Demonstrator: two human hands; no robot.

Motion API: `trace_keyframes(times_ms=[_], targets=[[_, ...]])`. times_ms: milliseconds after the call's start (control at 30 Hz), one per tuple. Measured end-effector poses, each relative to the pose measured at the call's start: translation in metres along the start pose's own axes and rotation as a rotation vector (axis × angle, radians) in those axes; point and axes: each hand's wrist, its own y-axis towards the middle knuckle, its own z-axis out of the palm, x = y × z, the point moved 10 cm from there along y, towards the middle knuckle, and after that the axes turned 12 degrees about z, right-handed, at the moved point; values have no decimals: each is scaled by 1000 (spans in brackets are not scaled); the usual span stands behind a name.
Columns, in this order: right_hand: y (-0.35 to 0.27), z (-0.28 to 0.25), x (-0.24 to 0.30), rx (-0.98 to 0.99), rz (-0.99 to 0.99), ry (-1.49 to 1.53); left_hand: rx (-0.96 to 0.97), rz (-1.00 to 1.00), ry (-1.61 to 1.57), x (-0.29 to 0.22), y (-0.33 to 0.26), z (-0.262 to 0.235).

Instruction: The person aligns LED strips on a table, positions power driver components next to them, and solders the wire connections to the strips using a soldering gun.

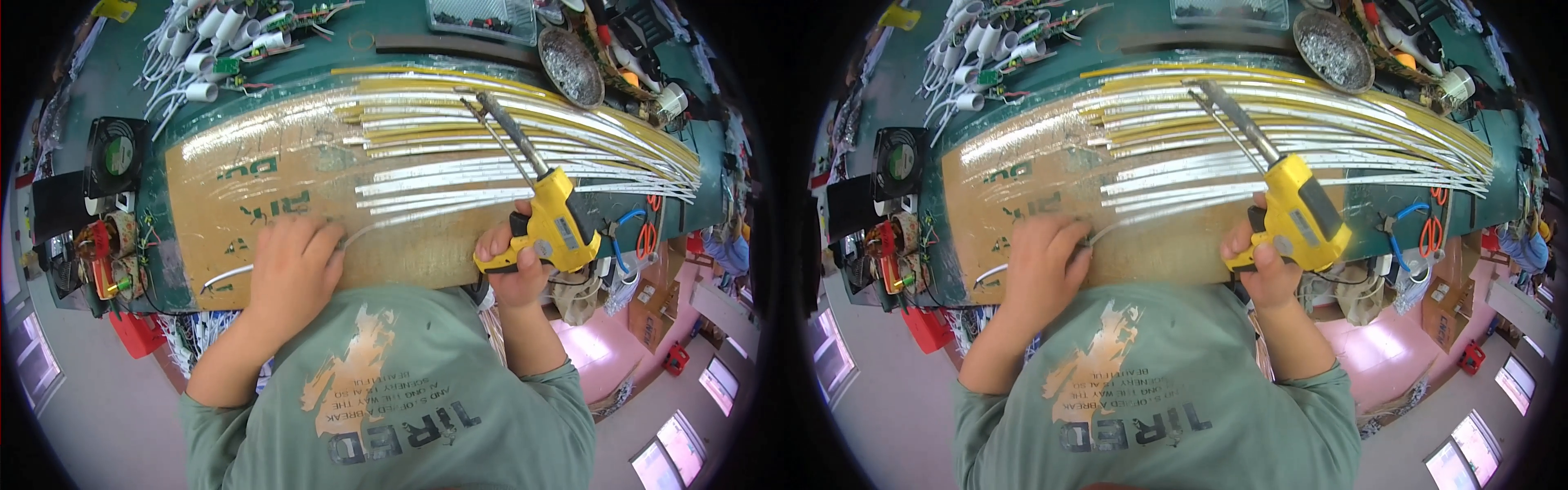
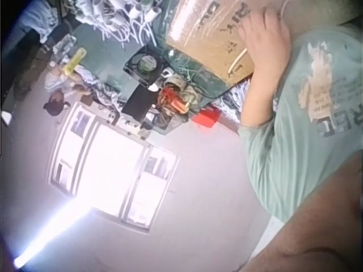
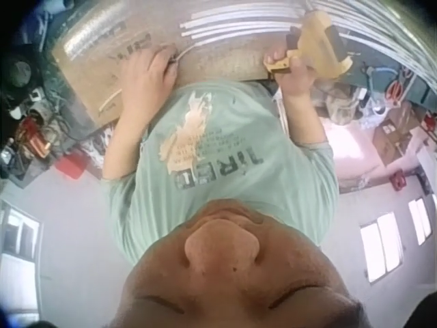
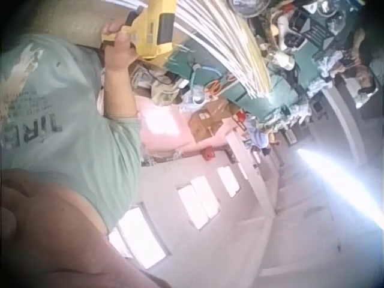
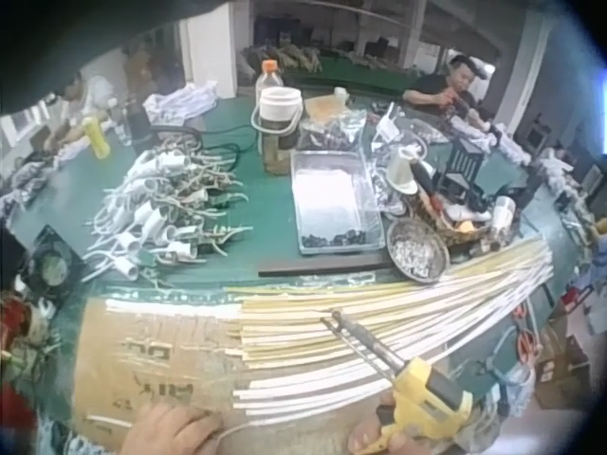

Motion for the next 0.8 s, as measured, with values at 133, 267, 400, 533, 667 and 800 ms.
trace_keyframes(times_ms=[133, 267, 400, 533, 667, 800], targets=[[-2, -6, -6, 27, 15, 38, 186, -6, -108, -8, -19, 17], [-6, -11, -4, -9, 9, 26, 248, 148, -236, -19, -14, 14], [-10, -13, 1, -44, -41, -23, 87, 35, -156, 47, 18, -9], [-12, -32, -17, -146, -28, -31, -218, 18, 281, 122, 59, -64], [-2, -18, -26, -61, 90, -57, -252, 81, 471, 166, 86, -73], [-2, -8, -22, -49, 70, -75, -170, 84, 522, 175, 94, -65]])
